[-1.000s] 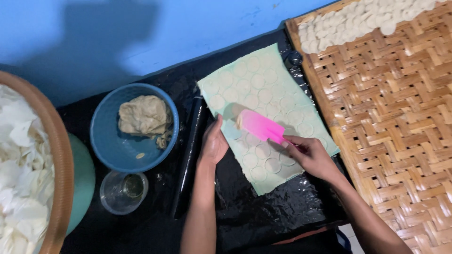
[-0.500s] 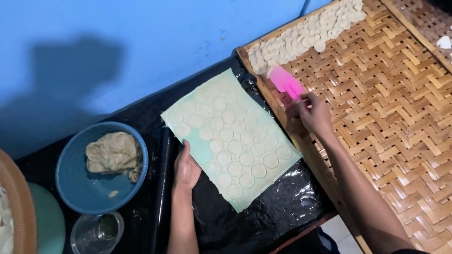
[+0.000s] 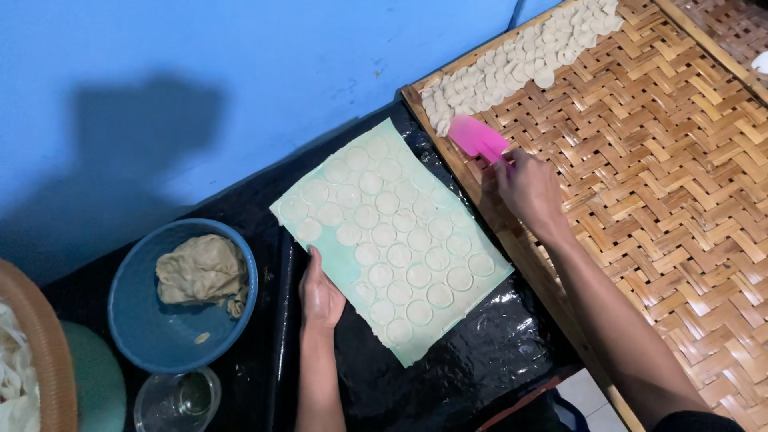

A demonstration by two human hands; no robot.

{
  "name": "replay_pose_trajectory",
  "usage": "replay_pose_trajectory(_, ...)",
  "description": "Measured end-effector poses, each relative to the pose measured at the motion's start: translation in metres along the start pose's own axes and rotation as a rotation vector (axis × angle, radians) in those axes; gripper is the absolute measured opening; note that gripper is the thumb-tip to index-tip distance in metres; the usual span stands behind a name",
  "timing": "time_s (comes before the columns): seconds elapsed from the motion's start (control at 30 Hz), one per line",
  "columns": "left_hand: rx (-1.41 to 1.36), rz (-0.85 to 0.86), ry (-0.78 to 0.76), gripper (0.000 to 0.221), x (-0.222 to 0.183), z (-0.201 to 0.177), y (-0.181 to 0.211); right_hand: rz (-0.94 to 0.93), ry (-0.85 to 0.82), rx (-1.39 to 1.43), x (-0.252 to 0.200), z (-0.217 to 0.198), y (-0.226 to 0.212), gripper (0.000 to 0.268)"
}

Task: The recorder uses a pink spatula to pick up circular dough pieces from a prep sheet and place them onto a woven bamboo tray.

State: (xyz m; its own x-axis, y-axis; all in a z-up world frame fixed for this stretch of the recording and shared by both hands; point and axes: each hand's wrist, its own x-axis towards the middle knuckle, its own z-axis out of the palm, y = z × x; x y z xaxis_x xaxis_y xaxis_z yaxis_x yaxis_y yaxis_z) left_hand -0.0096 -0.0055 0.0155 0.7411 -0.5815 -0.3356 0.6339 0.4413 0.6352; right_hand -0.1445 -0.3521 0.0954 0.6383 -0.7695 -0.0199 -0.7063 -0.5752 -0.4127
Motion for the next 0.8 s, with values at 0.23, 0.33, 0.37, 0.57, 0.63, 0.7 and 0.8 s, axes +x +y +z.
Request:
replay_pose_trajectory(0.23, -0.032, 0.021, 0.077, 0.077, -0.003, -0.003, -0.002, -0.026, 0.088, -0.041, -0.01, 0.006, 0.003, 0.033)
replay_pose_trajectory(0.33, 0.015, -0.011, 0.05, 0.076, -0.004, -0.001, -0.002, -0.106, 0.161, -0.001, -0.016, 0.002, -0.009, 0.036)
replay_pose_trajectory(0.37, 0.047, -0.015, 0.033, 0.076, -0.003, -0.001, -0.003, -0.022, 0.039, 0.067, -0.015, -0.001, -0.021, 0.044)
replay_pose_trajectory(0.57, 0.086, -0.074, -0.018, 0.073, -0.005, -0.007, -0.009, -0.077, -0.123, 0.433, 0.047, 0.063, -0.036, 0.044)
replay_pose_trajectory(0.63, 0.074, -0.065, -0.037, 0.072, -0.005, -0.01, -0.009, -0.089, -0.134, 0.522, 0.067, 0.078, -0.049, 0.042)
replay_pose_trajectory(0.7, 0.064, -0.054, -0.054, 0.07, -0.007, -0.011, -0.009, -0.058, -0.155, 0.531, 0.085, 0.09, -0.06, 0.044)
replay_pose_trajectory(0.8, 0.052, -0.087, -0.034, 0.067, -0.011, -0.01, -0.007, -0.076, -0.111, 0.45, 0.106, 0.111, -0.065, 0.048)
